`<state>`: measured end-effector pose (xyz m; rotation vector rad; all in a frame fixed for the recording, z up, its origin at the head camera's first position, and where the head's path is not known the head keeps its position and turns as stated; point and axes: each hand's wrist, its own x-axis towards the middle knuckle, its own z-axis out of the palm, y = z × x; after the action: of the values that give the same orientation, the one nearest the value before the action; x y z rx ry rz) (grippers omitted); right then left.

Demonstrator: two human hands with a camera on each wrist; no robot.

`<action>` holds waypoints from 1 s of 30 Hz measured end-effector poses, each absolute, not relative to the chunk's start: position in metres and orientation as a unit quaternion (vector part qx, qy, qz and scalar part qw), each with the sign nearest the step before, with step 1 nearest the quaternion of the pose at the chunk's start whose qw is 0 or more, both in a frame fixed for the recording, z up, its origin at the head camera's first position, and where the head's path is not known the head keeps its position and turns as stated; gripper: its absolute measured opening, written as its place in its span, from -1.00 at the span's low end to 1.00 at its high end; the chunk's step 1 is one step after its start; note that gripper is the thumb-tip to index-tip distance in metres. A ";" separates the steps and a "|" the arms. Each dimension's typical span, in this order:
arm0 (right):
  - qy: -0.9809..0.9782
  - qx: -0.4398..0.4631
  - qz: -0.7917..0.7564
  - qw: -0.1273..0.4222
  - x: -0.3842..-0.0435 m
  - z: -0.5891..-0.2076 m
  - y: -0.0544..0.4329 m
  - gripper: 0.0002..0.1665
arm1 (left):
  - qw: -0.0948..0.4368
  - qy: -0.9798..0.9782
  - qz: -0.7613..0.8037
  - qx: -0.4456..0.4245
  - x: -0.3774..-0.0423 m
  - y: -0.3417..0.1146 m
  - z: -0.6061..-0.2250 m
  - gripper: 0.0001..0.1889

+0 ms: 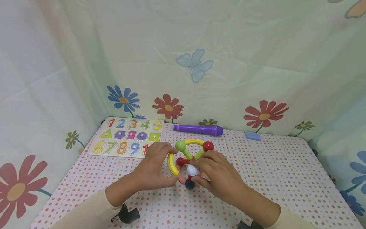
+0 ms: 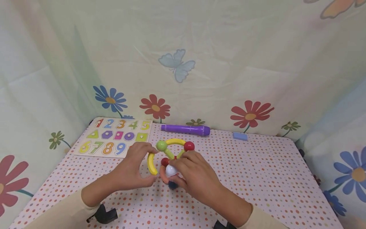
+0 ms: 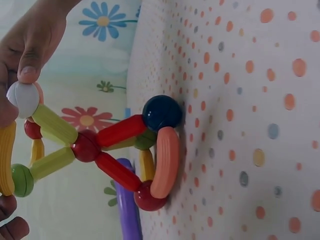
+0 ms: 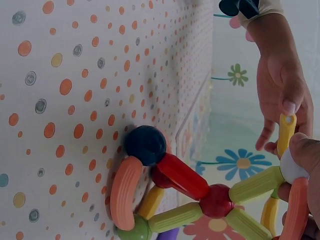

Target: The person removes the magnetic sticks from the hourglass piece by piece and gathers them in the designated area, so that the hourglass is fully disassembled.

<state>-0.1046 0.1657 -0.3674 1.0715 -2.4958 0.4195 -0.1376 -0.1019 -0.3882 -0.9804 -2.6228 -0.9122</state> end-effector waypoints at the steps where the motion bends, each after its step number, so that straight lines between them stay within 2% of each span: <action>1: -0.891 0.382 0.148 0.194 -0.105 -0.368 0.166 -0.37 | 0.093 -0.888 -0.309 -0.328 -0.136 -0.104 -0.389 -0.23; 11: -0.899 0.369 0.141 0.189 -0.101 -0.369 0.168 -0.34 | 0.062 -0.908 -0.297 -0.289 -0.131 -0.129 -0.401 -0.20; 20: -0.888 0.381 0.151 0.210 -0.099 -0.371 0.170 -0.33 | 0.006 -0.923 -0.312 -0.224 -0.129 -0.153 -0.417 -0.18; 30: -0.880 0.391 0.154 0.223 -0.098 -0.374 0.171 -0.32 | -0.022 -0.932 -0.295 -0.207 -0.135 -0.192 -0.442 -0.21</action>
<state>-0.0979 0.1707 -0.3744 1.0795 -2.4296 0.4251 -0.1345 -0.1921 -0.4424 -0.6589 -2.9711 -0.9411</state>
